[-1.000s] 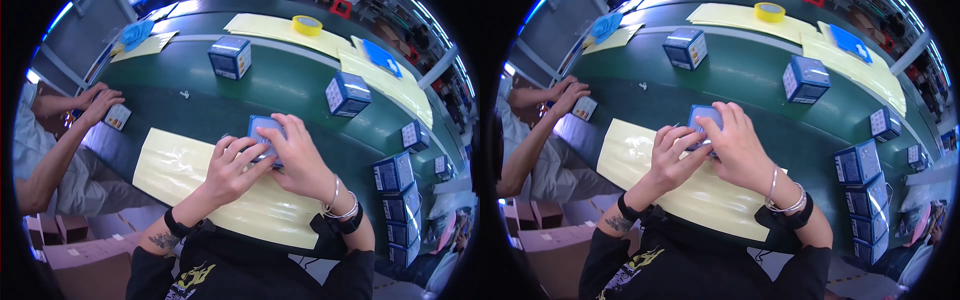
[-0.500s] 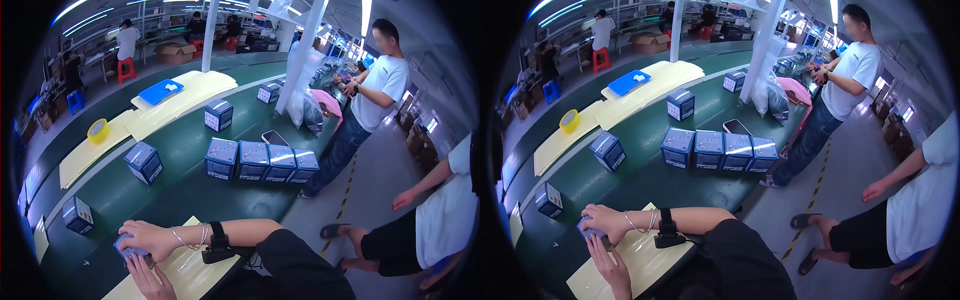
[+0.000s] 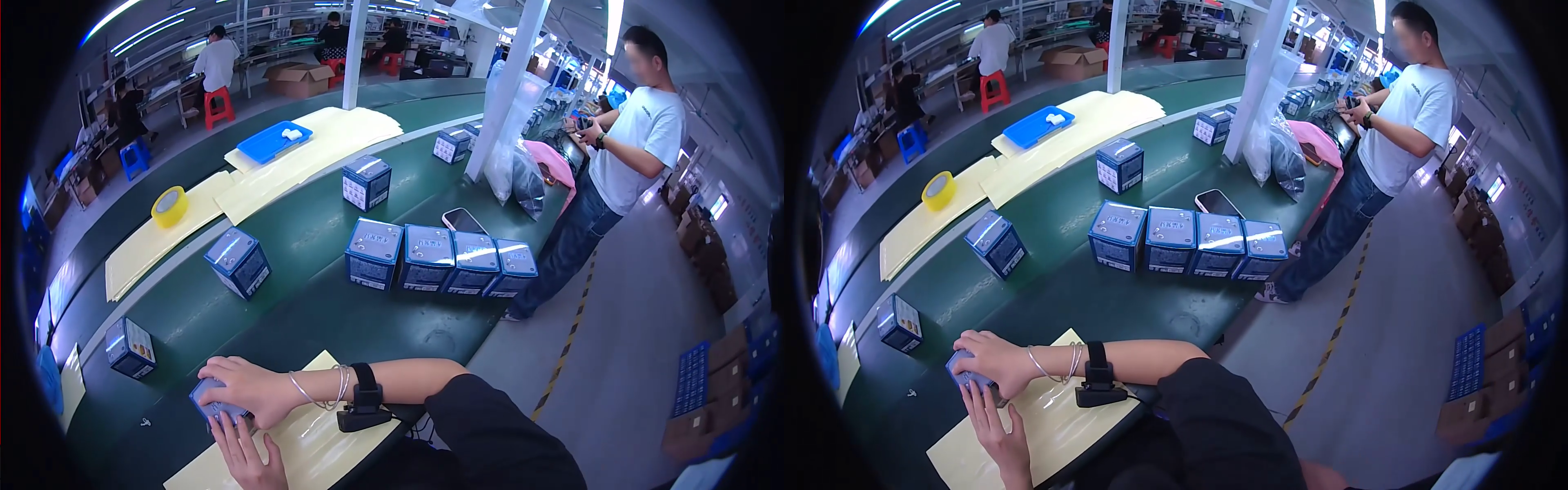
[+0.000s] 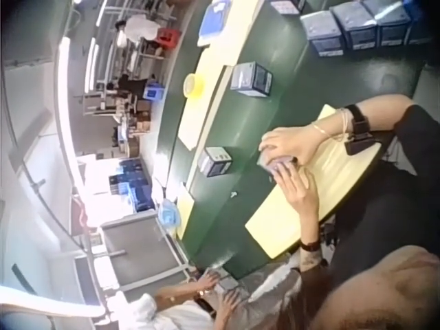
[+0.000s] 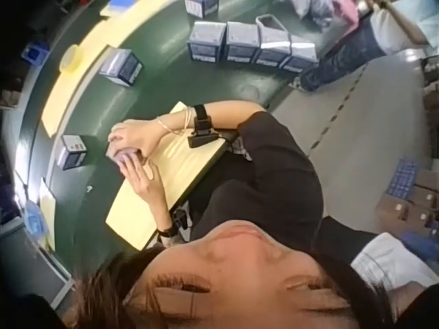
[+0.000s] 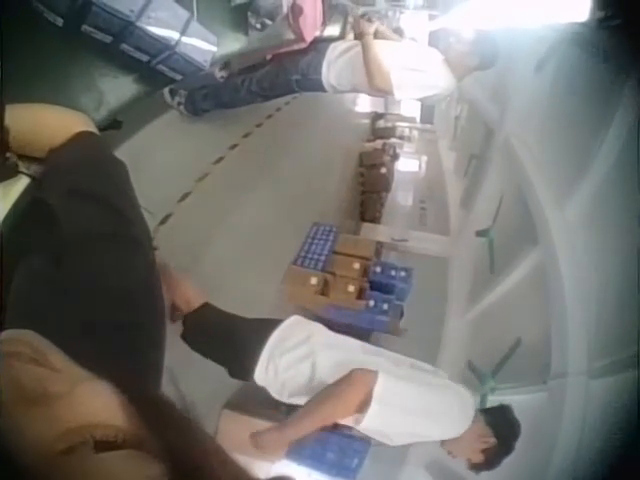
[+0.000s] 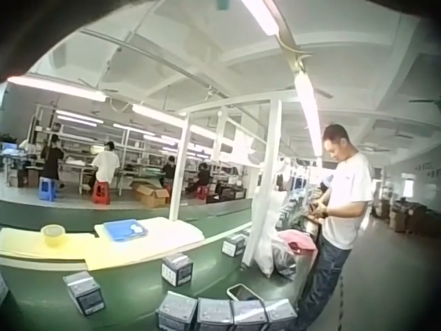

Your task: The person peels a sticker from a backing sheet, applies it to a box, and moves the box aside, repeating this process for several boxes.

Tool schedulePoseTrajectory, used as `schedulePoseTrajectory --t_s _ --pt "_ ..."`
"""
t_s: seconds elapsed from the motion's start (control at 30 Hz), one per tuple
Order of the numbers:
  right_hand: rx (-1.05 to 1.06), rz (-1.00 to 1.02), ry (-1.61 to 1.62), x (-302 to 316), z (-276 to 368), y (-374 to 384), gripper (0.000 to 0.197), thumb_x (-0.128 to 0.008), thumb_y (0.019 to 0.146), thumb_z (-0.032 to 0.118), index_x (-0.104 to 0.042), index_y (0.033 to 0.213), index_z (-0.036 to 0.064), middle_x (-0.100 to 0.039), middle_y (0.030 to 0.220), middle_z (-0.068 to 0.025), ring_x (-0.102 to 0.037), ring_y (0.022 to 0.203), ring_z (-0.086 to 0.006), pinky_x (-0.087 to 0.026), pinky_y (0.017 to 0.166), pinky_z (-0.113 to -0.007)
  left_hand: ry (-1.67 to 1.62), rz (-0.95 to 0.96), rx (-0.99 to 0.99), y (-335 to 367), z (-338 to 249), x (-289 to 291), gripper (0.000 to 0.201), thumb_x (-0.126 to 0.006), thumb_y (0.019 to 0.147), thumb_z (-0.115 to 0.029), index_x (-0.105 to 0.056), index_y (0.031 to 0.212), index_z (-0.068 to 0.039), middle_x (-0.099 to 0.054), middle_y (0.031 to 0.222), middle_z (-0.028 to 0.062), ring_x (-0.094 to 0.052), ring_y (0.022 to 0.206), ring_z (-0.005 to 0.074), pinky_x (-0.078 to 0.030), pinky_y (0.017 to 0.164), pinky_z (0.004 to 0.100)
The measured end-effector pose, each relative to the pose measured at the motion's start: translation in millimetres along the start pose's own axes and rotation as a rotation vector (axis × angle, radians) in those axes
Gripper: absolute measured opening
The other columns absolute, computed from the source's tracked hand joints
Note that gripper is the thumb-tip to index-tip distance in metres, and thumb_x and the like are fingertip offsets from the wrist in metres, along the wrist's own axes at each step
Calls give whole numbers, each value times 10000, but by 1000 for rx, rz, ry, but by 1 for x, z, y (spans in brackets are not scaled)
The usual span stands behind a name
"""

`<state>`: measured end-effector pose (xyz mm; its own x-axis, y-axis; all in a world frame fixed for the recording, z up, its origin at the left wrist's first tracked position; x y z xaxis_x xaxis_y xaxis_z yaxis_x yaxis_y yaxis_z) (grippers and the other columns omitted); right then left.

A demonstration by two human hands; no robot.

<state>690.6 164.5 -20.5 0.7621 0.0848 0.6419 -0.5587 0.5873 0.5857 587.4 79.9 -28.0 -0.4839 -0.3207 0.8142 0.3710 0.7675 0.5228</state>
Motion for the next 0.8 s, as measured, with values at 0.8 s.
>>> schedulePoseTrajectory --t_s 0.8 --pt "-43 224 -181 19 -16 73 781 -802 495 109 -528 1225 71 -486 1232 -202 -437 1182 -384 -361 1040 -420 -165 -151 354 -23 39 74 626 -686 779 -81 -435 1352 -62 -361 1412 226 -334 1327 396 -300 1083 466"
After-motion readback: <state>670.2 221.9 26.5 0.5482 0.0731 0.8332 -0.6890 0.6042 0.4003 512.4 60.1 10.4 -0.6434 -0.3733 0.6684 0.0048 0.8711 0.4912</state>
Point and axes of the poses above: each hand's wrist, its own y-axis towards the middle knuckle, its own x-axis out of the back of the hand, z = x × y, the point moved 6 cm from there along y, towards the middle knuckle
